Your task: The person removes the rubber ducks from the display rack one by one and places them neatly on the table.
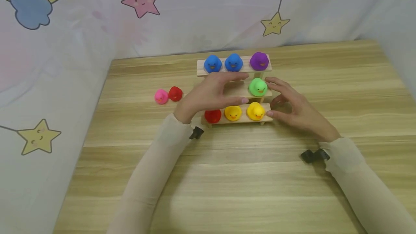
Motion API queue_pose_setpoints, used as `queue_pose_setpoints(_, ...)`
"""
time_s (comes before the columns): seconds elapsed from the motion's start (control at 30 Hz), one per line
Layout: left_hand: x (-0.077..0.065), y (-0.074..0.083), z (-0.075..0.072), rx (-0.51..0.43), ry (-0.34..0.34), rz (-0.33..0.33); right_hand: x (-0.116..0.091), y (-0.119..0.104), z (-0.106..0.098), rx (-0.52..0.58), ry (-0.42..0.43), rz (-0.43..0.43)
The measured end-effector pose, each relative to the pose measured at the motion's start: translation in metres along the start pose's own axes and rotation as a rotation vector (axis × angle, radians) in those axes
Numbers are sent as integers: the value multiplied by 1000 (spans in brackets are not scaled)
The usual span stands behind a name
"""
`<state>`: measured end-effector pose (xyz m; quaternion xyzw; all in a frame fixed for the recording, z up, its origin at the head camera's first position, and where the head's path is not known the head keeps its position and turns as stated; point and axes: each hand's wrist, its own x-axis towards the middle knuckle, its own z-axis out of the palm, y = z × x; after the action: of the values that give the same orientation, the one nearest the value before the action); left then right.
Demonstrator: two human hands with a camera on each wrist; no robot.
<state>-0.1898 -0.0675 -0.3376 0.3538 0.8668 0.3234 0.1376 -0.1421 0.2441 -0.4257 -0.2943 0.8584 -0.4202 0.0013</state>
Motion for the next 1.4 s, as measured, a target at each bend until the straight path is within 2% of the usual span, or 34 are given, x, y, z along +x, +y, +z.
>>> queue_pose_setpoints(0.5,11,3,5,24,-17,7,1,-3,0,1,2,-2)
queue_pose_setpoints(0.77,19,5,6,40,-23,51,1,-3,0,0,5,-14)
queue_pose_setpoints(1.1,25,10,7,31,-46,73,0,-2,1,-6,12,-31)
queue_pose_setpoints(1.4,32,15,12,31,-49,109,0,-2,1,9,6,-12)
